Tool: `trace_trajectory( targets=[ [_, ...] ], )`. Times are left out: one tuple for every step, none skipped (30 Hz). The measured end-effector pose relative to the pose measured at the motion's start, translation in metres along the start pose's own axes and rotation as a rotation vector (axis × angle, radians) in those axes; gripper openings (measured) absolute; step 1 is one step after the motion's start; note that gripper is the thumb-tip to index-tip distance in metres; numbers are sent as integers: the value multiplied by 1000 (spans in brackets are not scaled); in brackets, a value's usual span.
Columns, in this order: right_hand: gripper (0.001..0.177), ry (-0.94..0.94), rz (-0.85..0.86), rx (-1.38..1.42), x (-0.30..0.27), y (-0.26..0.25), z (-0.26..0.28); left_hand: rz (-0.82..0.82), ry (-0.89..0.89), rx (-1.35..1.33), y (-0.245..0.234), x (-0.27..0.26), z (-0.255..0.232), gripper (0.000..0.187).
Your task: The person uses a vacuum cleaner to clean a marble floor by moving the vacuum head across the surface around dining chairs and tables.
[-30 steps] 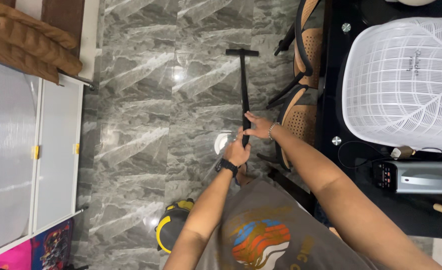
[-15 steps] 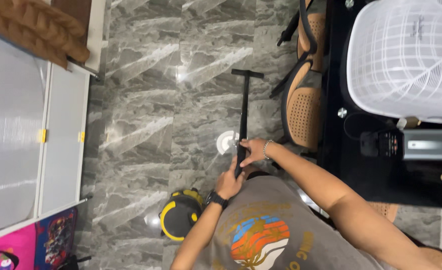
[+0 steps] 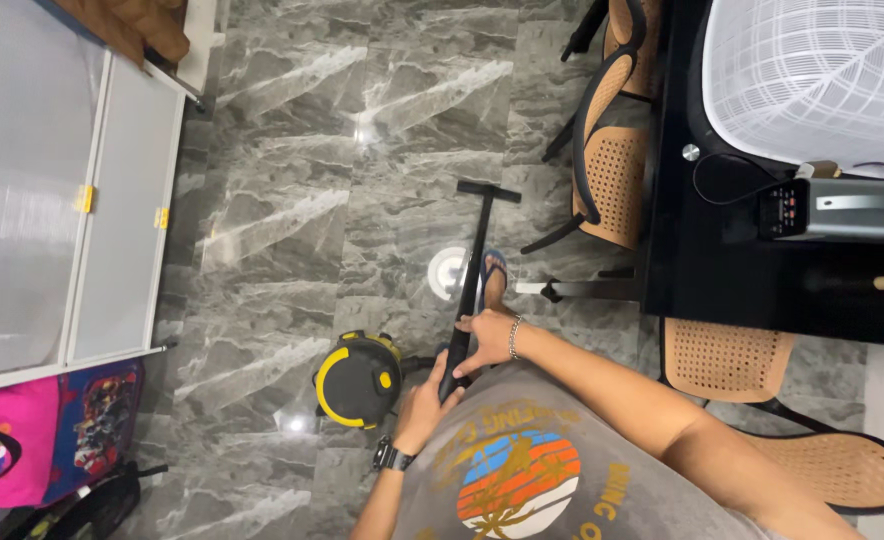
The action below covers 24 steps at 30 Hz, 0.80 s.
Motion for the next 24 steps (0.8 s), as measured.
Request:
trace_trajectory(
  targets=[
    [112, 0, 2, -3, -4, 0, 3, -1, -3, -26, 1, -8, -2, 85],
    [112, 0, -1, 17, -8, -1, 7, 2, -3, -28, 2, -14, -4, 85],
    [112, 0, -5, 38, -11, -3, 10, -5, 9, -38, 3, -18, -8, 85],
    [112, 2, -4, 40, -15, -5, 12, -13, 18, -46, 5, -19, -12, 85],
    [111, 60, 19, 29, -21, -7, 11, -10, 17, -46, 8, -18, -17, 85],
    [110, 117, 40, 16, -23, -10, 9, 8, -11, 1, 11, -14, -23, 84],
    [110, 118, 39, 16, -24, -13, 6, 27, -38, 48, 13, -9, -28, 83],
    [107, 96, -20, -12, -27, -16, 1, 29, -37, 47, 15, -5, -35, 83],
    [104, 73, -78, -39, -29, -19, -4, -6, 39, 15, 17, 1, -41, 80],
    [104, 76, -73, -36, -31, -20, -12, -39, 108, -17, 20, 4, -47, 77],
    [106, 193, 22, 27, -32, -22, -26, -35, 104, -20, 24, 10, -53, 77],
    [109, 304, 112, 85, -32, -23, -39, -22, 94, 23, 26, 21, -61, 78],
    [109, 303, 110, 83, -34, -20, -48, -9, 84, 65, 29, 31, -68, 79],
    [108, 231, 5, 58, -33, -21, -61, -15, 94, 70, 29, 44, -75, 79],
    [107, 156, -98, 31, -33, -21, -74, -1, 87, 51, 31, 57, -81, 81],
    [107, 158, -96, 38, -35, -14, -87, 24, 66, 29, 39, 61, -81, 84],
    [107, 207, -83, 33, -33, -11, -101, 29, 61, 31, 47, 65, -81, 84],
    [108, 256, -78, 23, -32, -10, -114, 25, 83, 59, 52, 76, -81, 83],
    [108, 258, -84, 25, -34, -7, -122, 21, 105, 87, 58, 84, -80, 83],
    [108, 245, -105, 42, -35, -3, -127, 24, 108, 92, 63, 89, -76, 83],
    [108, 231, -125, 58, -35, 0, -130, 32, 126, 131, 68, 91, -72, 81],
    [108, 232, -128, 60, -37, 3, -131, 37, 142, 167, 73, 91, -67, 79],
    [107, 264, -99, 39, -40, 8, -129, 38, 143, 170, 77, 88, -63, 79],
    [107, 294, -70, 16, -43, 11, -127, 40, 133, 168, 81, 84, -60, 79]
  ],
)
Point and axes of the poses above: each hand's wrist, its own x-axis towards the middle knuckle, its own y-axis out of the palm, z = x × y, the point moved 1 cm from there along x, towards the middle knuckle, and after that the axes turned 10 degrees about -x, right-handed, at the moved point
